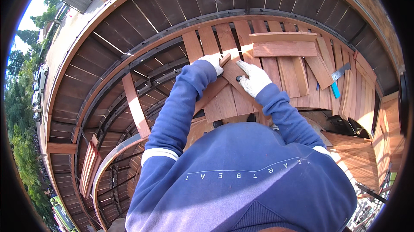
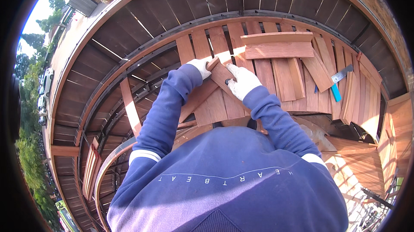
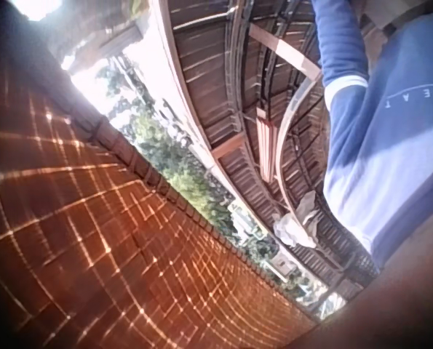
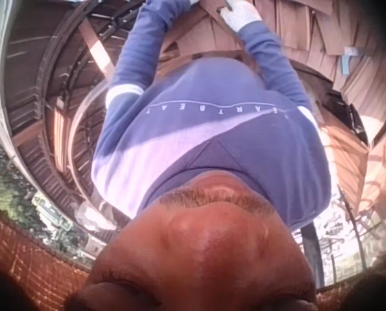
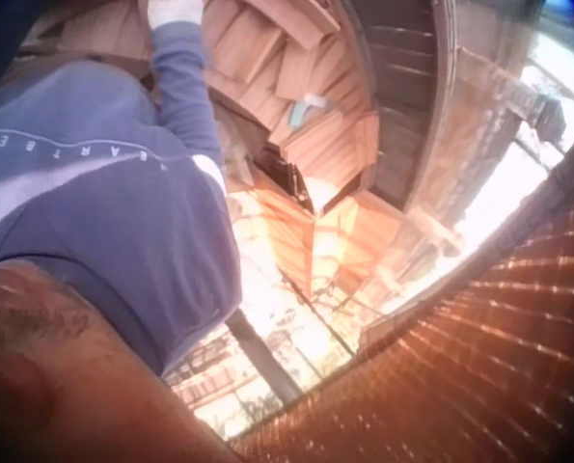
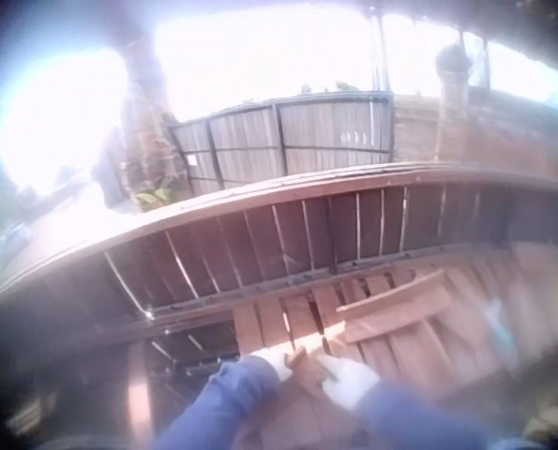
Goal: The person aligns wooden slats to form a joint, checks the alignment with a square tool, and fastens the pieces using a pneumatic nail gun.
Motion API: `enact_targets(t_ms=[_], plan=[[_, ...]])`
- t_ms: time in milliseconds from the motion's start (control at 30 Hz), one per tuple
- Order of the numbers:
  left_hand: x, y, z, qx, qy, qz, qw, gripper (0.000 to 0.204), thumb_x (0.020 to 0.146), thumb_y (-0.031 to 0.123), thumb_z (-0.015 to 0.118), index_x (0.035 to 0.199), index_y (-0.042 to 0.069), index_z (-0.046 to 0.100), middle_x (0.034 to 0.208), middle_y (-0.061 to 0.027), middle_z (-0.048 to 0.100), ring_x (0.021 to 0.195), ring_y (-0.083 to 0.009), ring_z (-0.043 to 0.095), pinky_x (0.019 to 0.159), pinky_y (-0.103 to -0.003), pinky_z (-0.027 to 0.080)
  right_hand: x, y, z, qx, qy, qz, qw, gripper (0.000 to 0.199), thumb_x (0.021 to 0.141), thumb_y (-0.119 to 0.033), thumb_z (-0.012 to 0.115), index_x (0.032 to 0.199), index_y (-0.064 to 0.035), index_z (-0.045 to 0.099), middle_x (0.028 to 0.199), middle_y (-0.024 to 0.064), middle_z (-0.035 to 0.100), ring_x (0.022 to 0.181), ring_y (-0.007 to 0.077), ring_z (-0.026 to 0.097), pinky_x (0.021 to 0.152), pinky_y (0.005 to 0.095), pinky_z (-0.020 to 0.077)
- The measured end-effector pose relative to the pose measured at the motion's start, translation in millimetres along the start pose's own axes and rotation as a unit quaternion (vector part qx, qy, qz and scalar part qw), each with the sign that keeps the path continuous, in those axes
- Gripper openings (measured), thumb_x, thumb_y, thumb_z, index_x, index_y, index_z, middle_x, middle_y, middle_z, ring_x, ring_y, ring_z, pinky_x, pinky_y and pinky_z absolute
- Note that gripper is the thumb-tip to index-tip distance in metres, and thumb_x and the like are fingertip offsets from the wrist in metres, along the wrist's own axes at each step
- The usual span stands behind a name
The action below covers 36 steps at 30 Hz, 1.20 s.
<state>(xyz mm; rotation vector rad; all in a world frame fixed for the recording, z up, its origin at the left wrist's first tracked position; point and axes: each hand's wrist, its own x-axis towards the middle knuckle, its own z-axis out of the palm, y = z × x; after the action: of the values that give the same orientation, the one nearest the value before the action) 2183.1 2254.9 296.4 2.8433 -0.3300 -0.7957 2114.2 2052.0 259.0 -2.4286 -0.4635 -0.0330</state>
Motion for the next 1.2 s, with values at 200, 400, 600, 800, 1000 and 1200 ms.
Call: enact_targets(t_ms=[200,400,600,800,1000,1200], plan=[[-18,3,13,-0.023,0.084,-0.028,0.996,0.048,0.083,0.033,0.064,0.123,0.008,0.059,0.115,-0.0186,0.065,0.106,-0.0339,0.062,0.094,-0.04,0.048,-15,-6,-1,-0.152,-0.003,-0.017,0.988,0.062,0.082,-0.034,0.067,0.136,-0.0081,0.049,0.117,0.017,0.056,0.106,0.0337,0.055,0.092,0.0435,0.0445],[-51,-21,40,-0.059,0.155,-0.042,0.985,0.052,0.081,0.035,0.069,0.125,0.009,0.057,0.113,-0.0187,0.065,0.106,-0.0344,0.061,0.092,-0.04,0.049,-48,-21,-21,-0.187,-0.078,0.008,0.979,0.067,0.078,-0.036,0.069,0.137,-0.0116,0.049,0.124,0.0179,0.052,0.113,0.0334,0.051,0.094,0.0452,0.042],[-64,-32,53,-0.046,0.139,-0.082,0.986,0.047,0.084,0.033,0.065,0.125,0.012,0.058,0.107,-0.0186,0.067,0.099,-0.0354,0.064,0.087,-0.042,0.051,-47,-17,-17,-0.216,-0.083,0.0,0.973,0.066,0.079,-0.035,0.068,0.138,-0.014,0.048,0.116,0.0137,0.053,0.105,0.0299,0.052,0.089,0.0444,0.0431],[-60,-32,55,-0.04,0.13,-0.095,0.986,0.044,0.084,0.032,0.064,0.124,0.013,0.059,0.103,-0.0185,0.068,0.096,-0.036,0.065,0.085,-0.043,0.052,-45,-18,-17,-0.222,-0.091,0.0,0.971,0.066,0.079,-0.035,0.068,0.138,-0.0142,0.049,0.114,0.0135,0.053,0.103,0.0301,0.052,0.088,0.0439,0.0443],[-63,-29,53,-0.038,0.139,-0.11,0.983,0.043,0.085,0.034,0.063,0.123,0.013,0.06,0.105,-0.0185,0.068,0.097,-0.0354,0.065,0.086,-0.043,0.052,-46,-13,-16,-0.196,-0.083,0.008,0.977,0.066,0.077,-0.035,0.068,0.137,-0.0139,0.05,0.114,0.0143,0.054,0.105,0.0311,0.052,0.091,0.0439,0.0436],[-61,-31,48,-0.033,0.107,-0.102,0.988,0.043,0.085,0.035,0.063,0.123,0.014,0.06,0.106,-0.0184,0.068,0.098,-0.0353,0.065,0.087,-0.043,0.052,-51,-9,-24,-0.165,-0.046,0.011,0.985,0.066,0.072,-0.031,0.072,0.133,-0.0104,0.054,0.112,0.017,0.057,0.102,0.035,0.055,0.091,0.0446,0.0444]])
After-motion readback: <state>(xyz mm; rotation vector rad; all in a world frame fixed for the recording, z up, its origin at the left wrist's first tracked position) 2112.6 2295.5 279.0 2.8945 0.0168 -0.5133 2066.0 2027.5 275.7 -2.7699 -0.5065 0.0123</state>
